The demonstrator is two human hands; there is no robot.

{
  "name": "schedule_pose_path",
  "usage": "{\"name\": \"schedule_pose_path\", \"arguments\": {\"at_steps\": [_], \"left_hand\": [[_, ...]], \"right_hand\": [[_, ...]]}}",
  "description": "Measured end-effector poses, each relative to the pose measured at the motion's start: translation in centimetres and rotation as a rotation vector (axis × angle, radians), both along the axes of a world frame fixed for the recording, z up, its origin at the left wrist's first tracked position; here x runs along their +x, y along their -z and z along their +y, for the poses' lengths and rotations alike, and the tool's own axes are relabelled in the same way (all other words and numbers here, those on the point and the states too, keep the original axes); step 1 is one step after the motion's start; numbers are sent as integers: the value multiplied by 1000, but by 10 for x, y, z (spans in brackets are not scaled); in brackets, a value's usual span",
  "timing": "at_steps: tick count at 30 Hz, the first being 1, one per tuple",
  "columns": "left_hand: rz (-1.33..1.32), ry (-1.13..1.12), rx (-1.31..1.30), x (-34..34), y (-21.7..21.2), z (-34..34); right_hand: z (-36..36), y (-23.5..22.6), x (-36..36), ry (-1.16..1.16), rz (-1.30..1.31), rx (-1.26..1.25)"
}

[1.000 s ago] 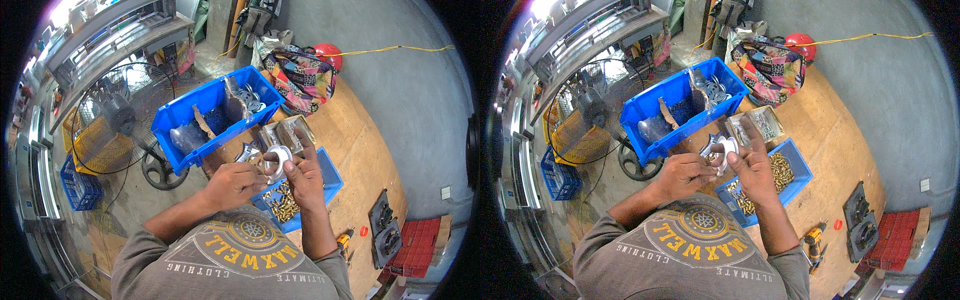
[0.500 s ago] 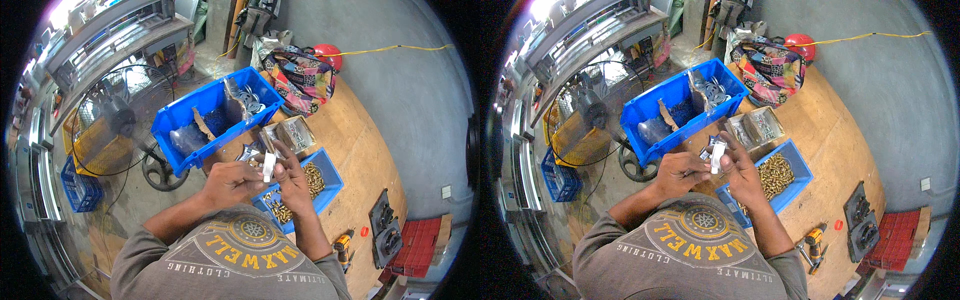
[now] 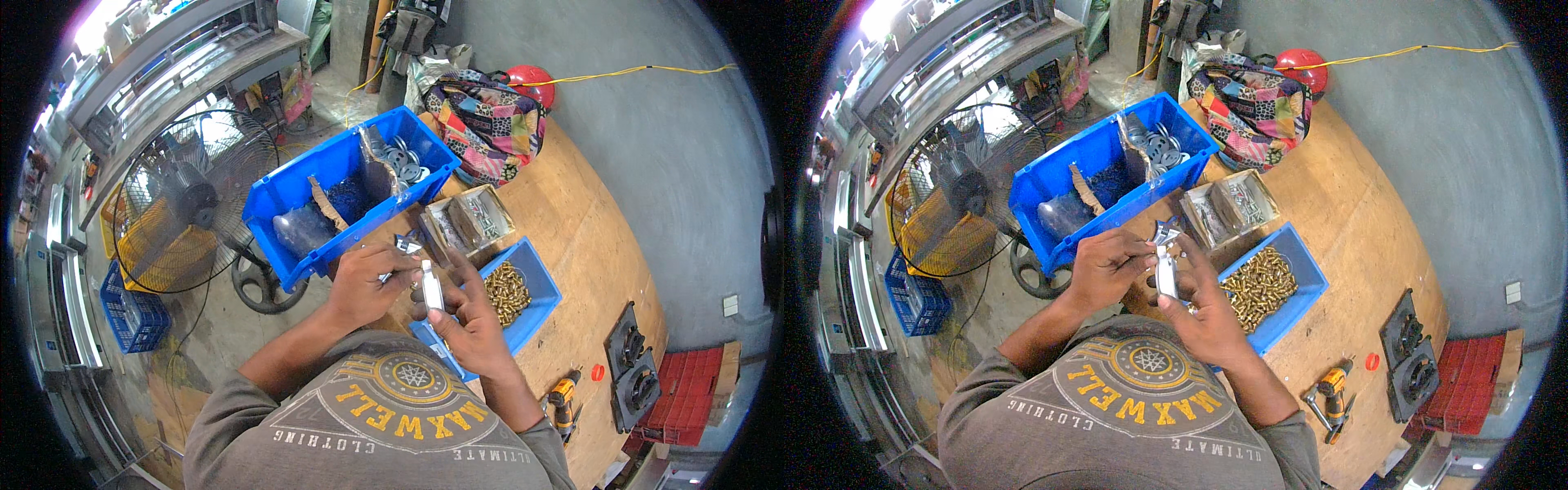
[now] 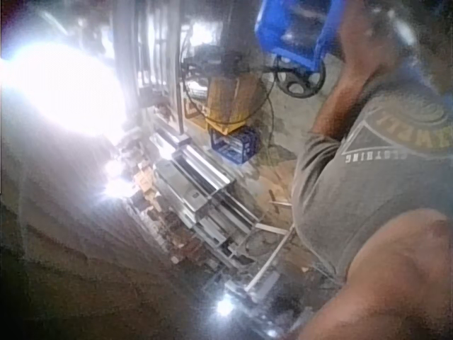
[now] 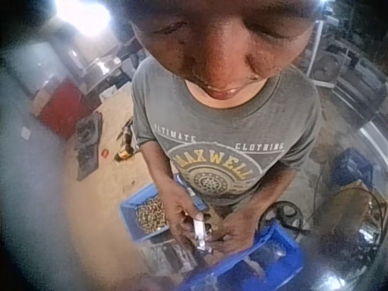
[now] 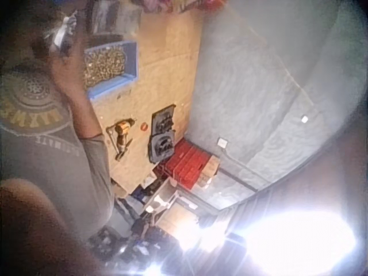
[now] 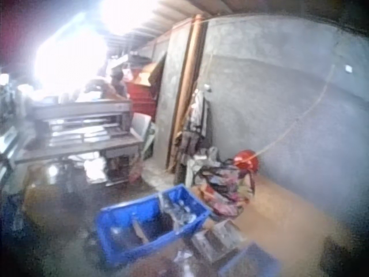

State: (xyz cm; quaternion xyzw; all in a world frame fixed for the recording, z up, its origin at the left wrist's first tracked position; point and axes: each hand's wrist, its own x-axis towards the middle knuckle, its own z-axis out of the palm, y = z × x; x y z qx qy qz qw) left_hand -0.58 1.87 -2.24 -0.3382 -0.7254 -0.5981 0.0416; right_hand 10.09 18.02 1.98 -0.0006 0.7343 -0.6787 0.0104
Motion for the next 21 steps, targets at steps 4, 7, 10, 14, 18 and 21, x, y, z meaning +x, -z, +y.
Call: {"name": "schedule_pose_path", "arguments": {"at_steps": [4,7,10,14,18,21], "left_hand": [[108,18,13,1,3,2],[175,39,-42,4,3,4],[170,101,-56,7,-1,4],[45,225,-37,9,-6,-1],[-65,291,52,10,0,-2],[-337,323,219,11,11,-3]], "right_hand": [[6,-12,0,-6,-64,-148],[11,-23,-3,13,-76,-265],[13,-27,-10,40,-35,-345],[15,-22,-21,52,19,-317],[14,-7,-32,66,26,-343],[11,8,-36,55,56,-289]]}}
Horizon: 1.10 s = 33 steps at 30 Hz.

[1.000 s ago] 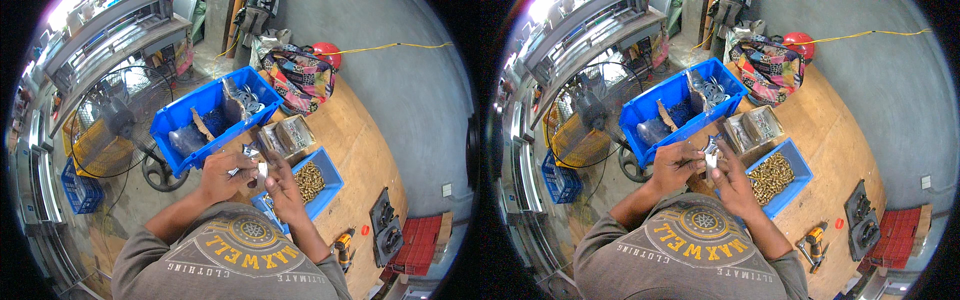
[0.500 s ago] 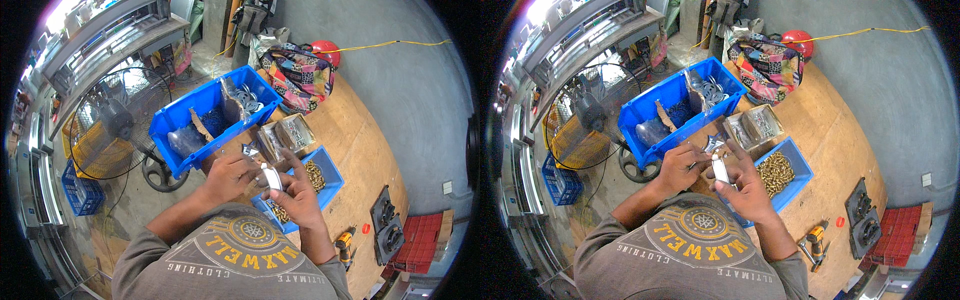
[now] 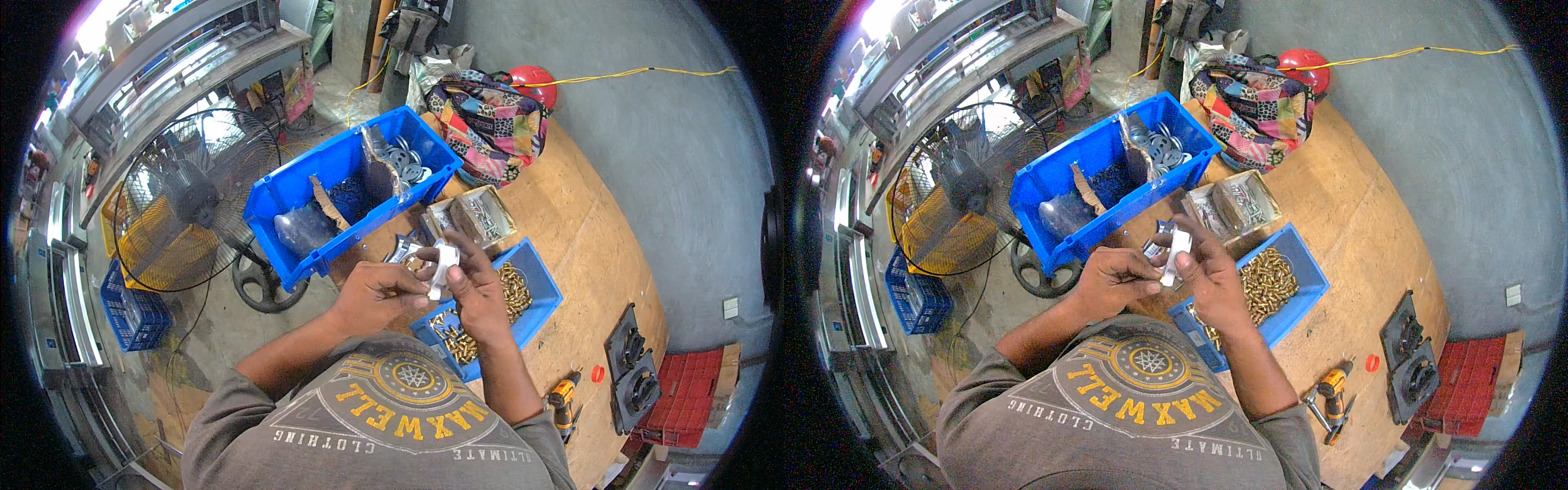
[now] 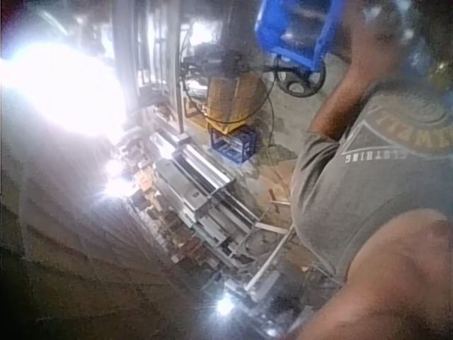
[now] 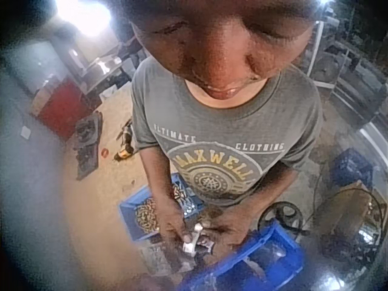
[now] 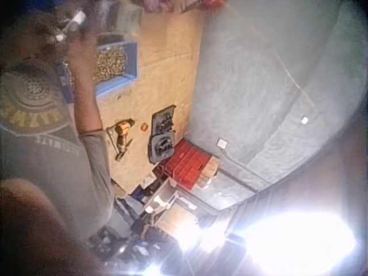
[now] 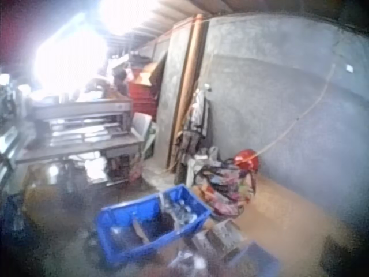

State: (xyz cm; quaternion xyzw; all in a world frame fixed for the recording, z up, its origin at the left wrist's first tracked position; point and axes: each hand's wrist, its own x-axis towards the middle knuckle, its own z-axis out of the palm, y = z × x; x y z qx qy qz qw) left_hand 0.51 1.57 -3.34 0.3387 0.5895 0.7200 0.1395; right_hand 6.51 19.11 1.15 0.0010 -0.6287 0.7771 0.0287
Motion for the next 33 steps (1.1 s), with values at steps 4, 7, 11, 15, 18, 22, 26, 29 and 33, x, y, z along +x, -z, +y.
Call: {"name": "schedule_pose_path", "arguments": {"at_steps": [4,7,11,15,18,22,26,29,33], "left_hand": [[-315,-16,191,6,16,-1],[-433,-56,212,3,20,-6],[-290,-44,62,9,17,-5],[-76,9,-229,16,18,-7],[242,31,-354,19,27,-5],[240,104,-512,31,32,-9],[102,124,-538,42,22,-10],[93,84,-487,46,11,-4],[153,22,-495,55,6,7]], "right_hand": [[-6,19,11,5,30,298],[-12,29,21,50,24,588],[-14,33,27,140,-101,562],[-6,34,37,96,-7,878],[-5,43,43,48,18,979],[-9,55,54,35,15,1102],[-8,51,65,55,52,1146],[-4,41,74,67,93,1167],[5,37,84,85,102,1193]]}}
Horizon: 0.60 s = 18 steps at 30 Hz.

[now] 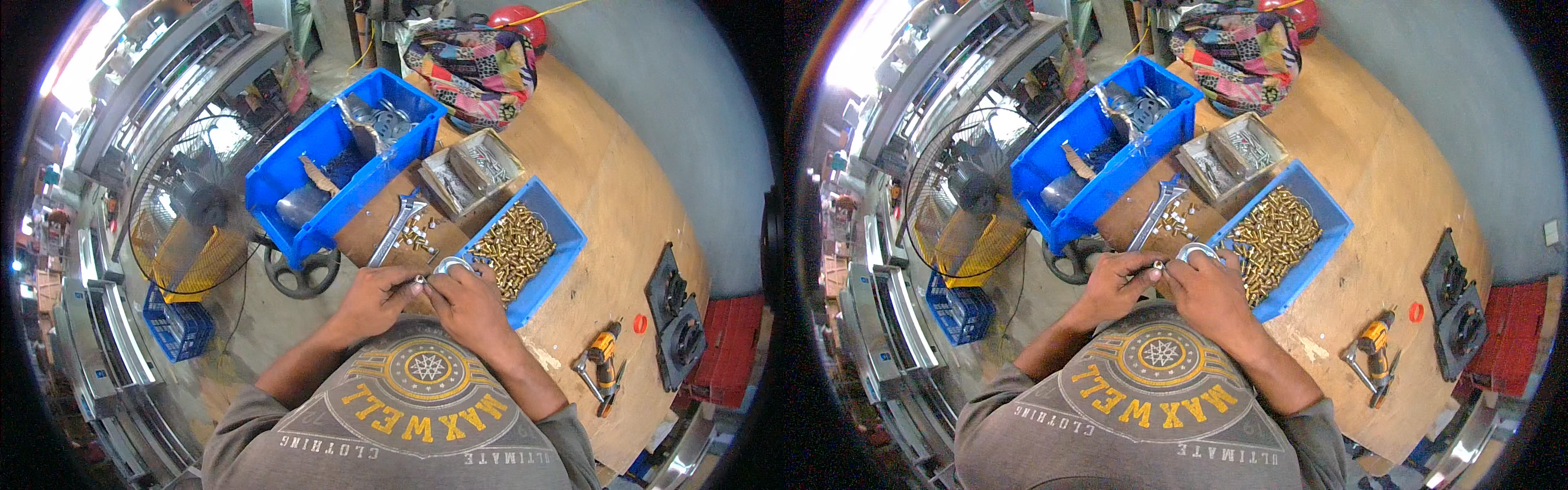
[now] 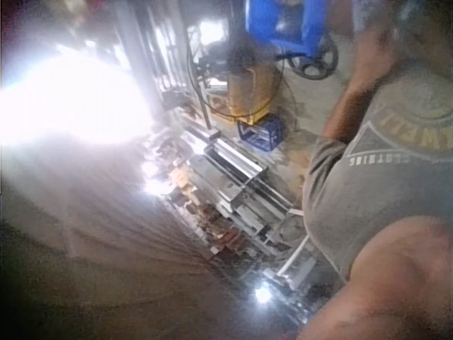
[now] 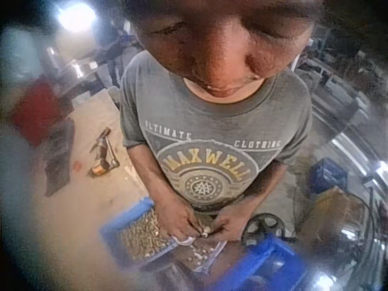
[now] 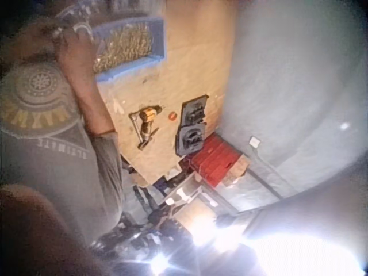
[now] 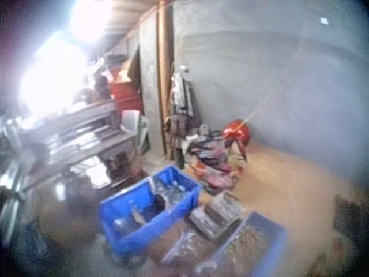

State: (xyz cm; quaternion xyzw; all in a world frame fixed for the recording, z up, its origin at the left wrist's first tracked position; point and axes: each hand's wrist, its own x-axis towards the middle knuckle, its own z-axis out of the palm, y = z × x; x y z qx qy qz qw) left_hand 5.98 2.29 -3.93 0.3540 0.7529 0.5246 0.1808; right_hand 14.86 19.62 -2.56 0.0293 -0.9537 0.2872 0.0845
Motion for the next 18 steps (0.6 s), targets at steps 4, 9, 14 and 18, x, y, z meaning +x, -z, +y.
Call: {"name": "schedule_pose_path", "arguments": {"at_steps": [4,9,14,18], "left_hand": [[-35,-61,37,15,11,15],[-108,-506,-155,-28,45,22],[71,-273,-238,-52,90,1],[442,-101,-548,-61,126,29]], "right_hand": [[13,7,12,-19,-95,35],[14,1,31,-283,-49,15],[65,-12,32,163,147,-232],[97,-3,57,247,198,-312]]}}
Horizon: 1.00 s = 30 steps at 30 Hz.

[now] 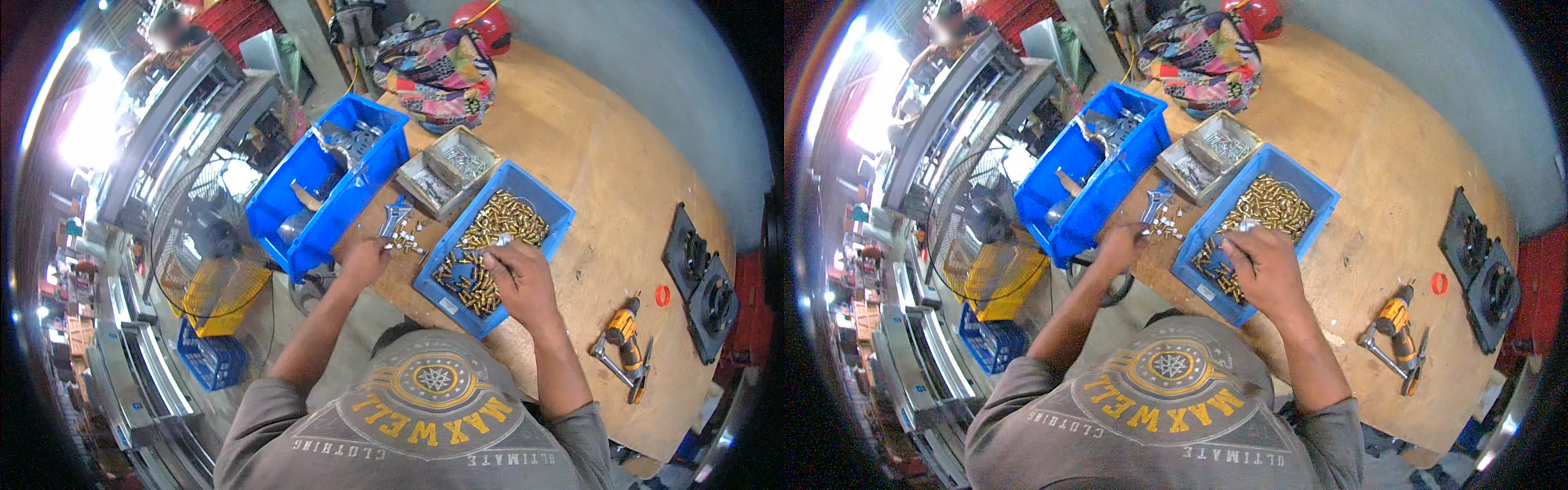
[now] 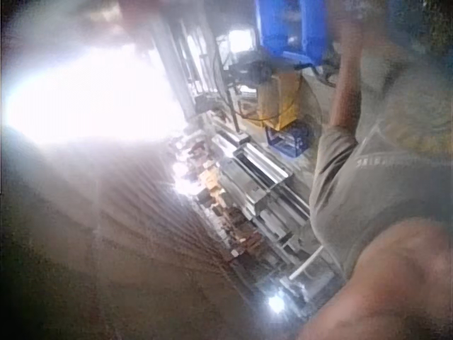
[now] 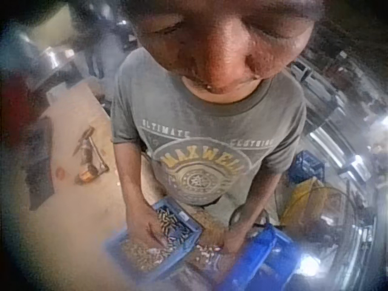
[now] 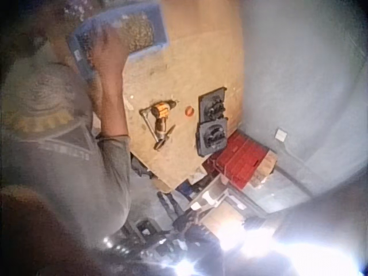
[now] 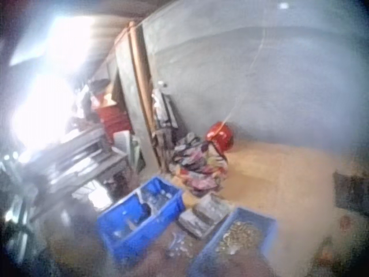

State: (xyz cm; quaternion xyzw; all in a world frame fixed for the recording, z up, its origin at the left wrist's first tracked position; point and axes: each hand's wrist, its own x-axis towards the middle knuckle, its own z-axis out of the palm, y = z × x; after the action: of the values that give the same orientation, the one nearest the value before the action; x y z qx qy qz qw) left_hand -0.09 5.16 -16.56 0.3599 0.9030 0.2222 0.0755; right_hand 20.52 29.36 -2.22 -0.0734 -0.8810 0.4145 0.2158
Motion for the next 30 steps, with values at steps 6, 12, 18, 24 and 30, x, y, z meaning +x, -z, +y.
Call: {"name": "schedule_pose_path", "arguments": {"at_steps": [6,12,18,24,30], "left_hand": [[60,-115,-109,6,14,45],[35,90,199,73,-38,61],[43,637,-193,100,-13,126],[-76,558,-491,82,12,143],[-117,473,-286,90,1,133]], "right_hand": [[3,34,70,166,-91,-135],[19,57,124,423,-103,-230],[23,61,114,388,22,-259],[8,60,103,283,-3,-251],[0,68,98,226,-40,-286]]}}
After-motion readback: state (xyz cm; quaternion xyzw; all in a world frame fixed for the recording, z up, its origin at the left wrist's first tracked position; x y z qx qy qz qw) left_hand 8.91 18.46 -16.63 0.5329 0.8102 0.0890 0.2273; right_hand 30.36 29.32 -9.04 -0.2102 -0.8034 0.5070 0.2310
